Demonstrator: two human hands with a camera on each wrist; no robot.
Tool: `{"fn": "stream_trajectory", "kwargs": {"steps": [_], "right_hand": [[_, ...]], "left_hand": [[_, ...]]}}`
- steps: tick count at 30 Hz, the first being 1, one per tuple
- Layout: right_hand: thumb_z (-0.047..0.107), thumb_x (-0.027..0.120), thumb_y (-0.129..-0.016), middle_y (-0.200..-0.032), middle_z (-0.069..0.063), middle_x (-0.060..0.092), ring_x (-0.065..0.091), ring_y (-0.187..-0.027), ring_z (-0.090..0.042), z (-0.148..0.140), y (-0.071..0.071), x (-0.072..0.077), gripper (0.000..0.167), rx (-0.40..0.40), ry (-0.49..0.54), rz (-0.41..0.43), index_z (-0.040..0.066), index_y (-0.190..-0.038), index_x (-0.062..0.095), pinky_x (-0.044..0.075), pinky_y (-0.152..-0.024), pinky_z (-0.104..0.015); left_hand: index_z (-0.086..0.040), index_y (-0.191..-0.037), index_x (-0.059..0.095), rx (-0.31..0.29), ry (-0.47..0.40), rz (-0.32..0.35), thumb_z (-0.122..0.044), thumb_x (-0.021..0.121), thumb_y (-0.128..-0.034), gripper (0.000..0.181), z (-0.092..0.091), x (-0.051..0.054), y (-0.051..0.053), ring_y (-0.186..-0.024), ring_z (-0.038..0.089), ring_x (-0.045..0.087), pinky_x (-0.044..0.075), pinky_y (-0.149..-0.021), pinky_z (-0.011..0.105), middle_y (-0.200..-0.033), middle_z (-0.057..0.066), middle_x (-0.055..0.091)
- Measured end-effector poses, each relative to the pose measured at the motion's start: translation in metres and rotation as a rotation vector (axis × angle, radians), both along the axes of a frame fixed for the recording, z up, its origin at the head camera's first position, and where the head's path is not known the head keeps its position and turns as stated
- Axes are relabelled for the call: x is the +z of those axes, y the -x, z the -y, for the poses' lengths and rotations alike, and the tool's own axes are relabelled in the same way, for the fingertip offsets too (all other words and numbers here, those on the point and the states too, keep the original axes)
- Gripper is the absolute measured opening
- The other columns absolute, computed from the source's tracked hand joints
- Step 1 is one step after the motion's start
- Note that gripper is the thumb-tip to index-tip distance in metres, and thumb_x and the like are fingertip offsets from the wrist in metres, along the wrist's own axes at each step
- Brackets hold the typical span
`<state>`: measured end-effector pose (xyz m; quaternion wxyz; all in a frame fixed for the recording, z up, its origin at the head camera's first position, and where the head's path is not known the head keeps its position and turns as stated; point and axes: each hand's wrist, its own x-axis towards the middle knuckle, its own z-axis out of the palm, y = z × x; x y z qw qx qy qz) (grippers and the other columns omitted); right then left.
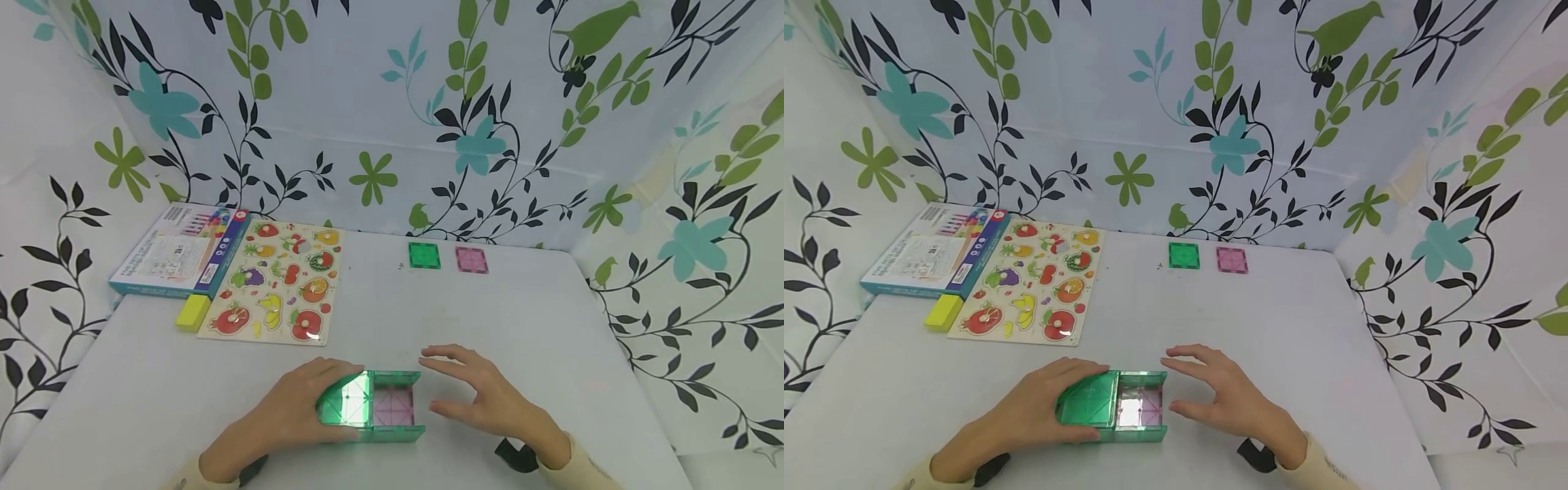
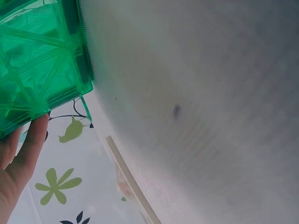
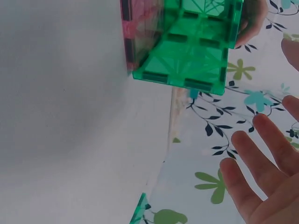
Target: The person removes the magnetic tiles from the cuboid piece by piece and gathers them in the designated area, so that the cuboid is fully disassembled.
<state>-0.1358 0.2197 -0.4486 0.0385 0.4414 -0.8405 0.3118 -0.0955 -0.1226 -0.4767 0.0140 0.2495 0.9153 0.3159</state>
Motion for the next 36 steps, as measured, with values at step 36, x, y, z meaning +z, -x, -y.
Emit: {"fn": "stream_trajectory", "kwargs": {"steps": [36], "right_hand": [[0.016, 0.071, -0.096, -0.102, 0.008, 0.070, 0.059, -0.076, 0.000, 0.039, -0.040, -0.052, 0.024, 0.153, 0.124, -0.333, 0.017, -0.120, 0.077, 0.043, -0.076, -0.002]], "left_hand": [[-0.032, -0.140, 0.061, 0.004, -0.003, -0.006, -0.068, 0.083, -0.0711, 0.081, 0.000, 0.001, -0.001, -0.116, 0.009, 0.061, 0.060, -0.093, 0.038, -0.132, -0.013, 0.065]]}}
